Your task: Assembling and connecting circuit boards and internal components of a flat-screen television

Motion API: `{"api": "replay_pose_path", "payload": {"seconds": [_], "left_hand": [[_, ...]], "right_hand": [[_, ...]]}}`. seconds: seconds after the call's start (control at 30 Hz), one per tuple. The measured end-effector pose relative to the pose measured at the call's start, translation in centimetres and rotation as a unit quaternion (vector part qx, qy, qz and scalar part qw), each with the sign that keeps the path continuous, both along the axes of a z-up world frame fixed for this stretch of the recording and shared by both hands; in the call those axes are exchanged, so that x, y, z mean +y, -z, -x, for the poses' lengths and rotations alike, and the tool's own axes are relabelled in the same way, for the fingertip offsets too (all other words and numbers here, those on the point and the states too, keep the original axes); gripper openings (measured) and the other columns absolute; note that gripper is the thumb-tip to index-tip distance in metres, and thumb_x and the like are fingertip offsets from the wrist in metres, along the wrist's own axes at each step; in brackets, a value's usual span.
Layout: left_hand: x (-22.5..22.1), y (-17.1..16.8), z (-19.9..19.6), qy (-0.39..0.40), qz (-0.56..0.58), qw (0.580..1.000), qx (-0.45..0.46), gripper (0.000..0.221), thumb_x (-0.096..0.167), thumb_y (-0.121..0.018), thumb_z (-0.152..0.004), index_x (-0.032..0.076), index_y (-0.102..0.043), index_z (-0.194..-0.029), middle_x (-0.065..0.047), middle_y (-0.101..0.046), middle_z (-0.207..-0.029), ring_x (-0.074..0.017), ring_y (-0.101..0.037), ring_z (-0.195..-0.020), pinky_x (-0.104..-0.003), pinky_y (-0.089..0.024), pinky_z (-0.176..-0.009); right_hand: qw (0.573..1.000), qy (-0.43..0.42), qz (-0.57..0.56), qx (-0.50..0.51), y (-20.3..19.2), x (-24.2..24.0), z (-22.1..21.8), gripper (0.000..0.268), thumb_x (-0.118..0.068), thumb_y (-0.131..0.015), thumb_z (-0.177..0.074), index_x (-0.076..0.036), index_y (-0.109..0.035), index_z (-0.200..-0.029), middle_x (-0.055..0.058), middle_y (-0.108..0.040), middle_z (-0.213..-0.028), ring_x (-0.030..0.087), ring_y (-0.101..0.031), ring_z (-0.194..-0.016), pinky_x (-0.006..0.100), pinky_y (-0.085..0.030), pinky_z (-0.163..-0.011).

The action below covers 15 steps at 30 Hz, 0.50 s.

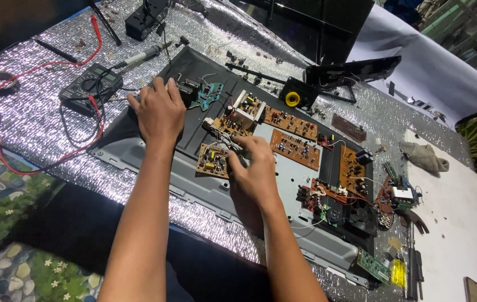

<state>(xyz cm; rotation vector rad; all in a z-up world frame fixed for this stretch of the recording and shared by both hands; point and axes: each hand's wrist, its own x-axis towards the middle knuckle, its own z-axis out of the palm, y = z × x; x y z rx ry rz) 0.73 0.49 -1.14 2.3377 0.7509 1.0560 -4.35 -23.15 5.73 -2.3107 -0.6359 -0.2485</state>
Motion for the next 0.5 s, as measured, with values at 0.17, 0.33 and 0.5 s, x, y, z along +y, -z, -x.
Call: {"api": "replay_pose_path", "payload": {"seconds": [0.17, 0.33, 0.5], "left_hand": [[0.0, -0.4, 0.2, 0.006, 0.007, 1.000, 0.001, 0.043, 0.037, -0.035, -0.117, 0.005, -0.062, -0.108, -0.018, -0.069, -0.076, -0.0371, -0.072, -0.100, -0.071, -0.031, -0.108], [-0.3, -0.8, 0.4, 0.002, 0.018, 1.000, 0.005, 0.044, 0.038, -0.034, -0.116, 0.005, -0.062, -0.107, -0.018, -0.071, -0.078, -0.0371, -0.072, -0.101, -0.071, -0.031, -0.109], [-0.4, -0.8, 0.5, 0.004, 0.017, 1.000, 0.003, 0.044, 0.039, -0.034, -0.115, 0.005, -0.062, -0.110, -0.020, -0.071, -0.078, -0.0384, -0.072, -0.100, -0.072, -0.031, -0.108]], "right_hand": [[0.999, 0.001, 0.030, 0.025, 0.4, 0.2, -1.6, 0.025, -0.026, -0.076, -0.086, -0.016, -0.079, -0.108, 0.009, -0.073, -0.097, 0.033, -0.070, -0.095, 0.046, -0.057, -0.085], [0.999, 0.034, 0.023, 0.012, 0.9, 0.5, -2.1, 0.013, -0.022, -0.074, -0.085, -0.020, -0.081, -0.095, 0.004, -0.075, -0.085, 0.029, -0.069, -0.090, 0.043, -0.056, -0.083], [1.000, -0.004, -0.006, 0.026, -1.6, 1.2, -0.8, 0.018, -0.017, -0.066, -0.093, -0.018, -0.081, -0.103, 0.009, -0.079, -0.089, 0.033, -0.074, -0.090, 0.044, -0.059, -0.079]]}}
